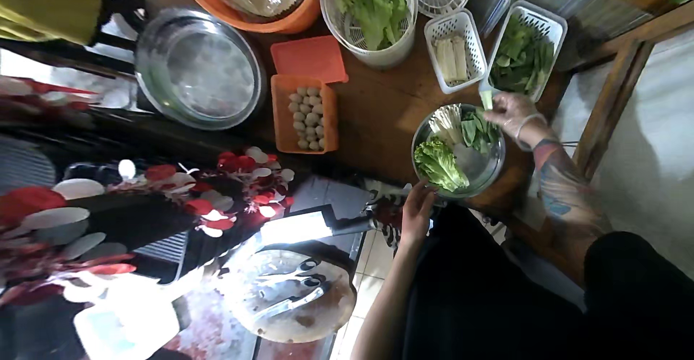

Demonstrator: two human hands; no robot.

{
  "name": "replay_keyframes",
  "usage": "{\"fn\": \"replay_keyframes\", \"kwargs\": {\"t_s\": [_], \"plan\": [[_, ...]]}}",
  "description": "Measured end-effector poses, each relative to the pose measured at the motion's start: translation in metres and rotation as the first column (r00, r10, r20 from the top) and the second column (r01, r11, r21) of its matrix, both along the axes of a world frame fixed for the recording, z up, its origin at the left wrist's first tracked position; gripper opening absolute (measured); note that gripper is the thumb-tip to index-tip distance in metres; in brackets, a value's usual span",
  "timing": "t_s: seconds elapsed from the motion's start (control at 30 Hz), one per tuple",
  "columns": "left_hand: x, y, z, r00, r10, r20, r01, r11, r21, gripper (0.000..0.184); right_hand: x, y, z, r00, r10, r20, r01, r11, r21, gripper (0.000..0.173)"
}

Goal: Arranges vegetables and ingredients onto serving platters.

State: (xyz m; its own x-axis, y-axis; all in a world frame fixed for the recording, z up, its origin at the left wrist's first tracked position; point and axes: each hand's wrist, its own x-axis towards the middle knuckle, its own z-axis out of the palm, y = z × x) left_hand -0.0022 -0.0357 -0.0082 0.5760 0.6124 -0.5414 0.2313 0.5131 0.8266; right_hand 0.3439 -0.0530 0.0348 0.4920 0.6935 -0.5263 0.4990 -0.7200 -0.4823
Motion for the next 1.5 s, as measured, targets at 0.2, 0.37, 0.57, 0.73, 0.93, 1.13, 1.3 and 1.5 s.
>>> {"fn": "replay_keyframes", "kwargs": {"t_s": [0.2,0.37,0.57,0.73,0.93,1.13,1.3,1.5], "plan": [[0.001,0.002,0.001,1.000,-0.015,-0.016,0.015,1.000,0.011,0.045,-0.010,-0.019,-0.102,0.999,-0.041,0.011,0.040,0.997,0.070,0.058],[-0.001,-0.001,-0.004,1.000,-0.004,-0.015,0.004,1.000,-0.007,0.045,-0.036,-0.020,-0.119,0.991,0.122,0.052,-0.126,0.989,0.083,0.043],[-0.003,-0.003,-0.005,1.000,-0.012,0.004,0.012,1.000,-0.005,0.046,-0.036,-0.019,-0.134,0.994,-0.087,0.068,0.079,0.990,0.120,0.041],[-0.006,-0.003,-0.003,1.000,0.017,0.002,-0.017,1.000,-0.006,0.044,-0.030,-0.025,-0.125,0.994,-0.103,0.017,0.100,0.985,0.141,0.034],[-0.013,-0.004,-0.004,0.999,0.041,-0.010,-0.041,0.999,-0.012,0.045,0.010,-0.049,-0.098,0.893,-0.447,0.046,0.435,0.886,0.159,0.041],[-0.012,-0.005,-0.003,0.999,0.037,-0.015,-0.037,0.999,-0.015,0.044,0.026,-0.056,-0.126,0.944,-0.217,0.247,0.255,0.958,-0.133,0.047],[-0.011,-0.003,-0.001,1.000,0.023,-0.010,-0.023,1.000,-0.007,0.045,0.027,-0.049,-0.126,0.958,-0.217,0.186,0.249,0.954,-0.168,0.031],[-0.014,-0.001,0.000,0.999,0.031,-0.014,-0.032,0.999,-0.009,0.047,0.011,-0.070,-0.096,0.844,-0.537,-0.002,0.536,0.843,0.043,0.038]]}}
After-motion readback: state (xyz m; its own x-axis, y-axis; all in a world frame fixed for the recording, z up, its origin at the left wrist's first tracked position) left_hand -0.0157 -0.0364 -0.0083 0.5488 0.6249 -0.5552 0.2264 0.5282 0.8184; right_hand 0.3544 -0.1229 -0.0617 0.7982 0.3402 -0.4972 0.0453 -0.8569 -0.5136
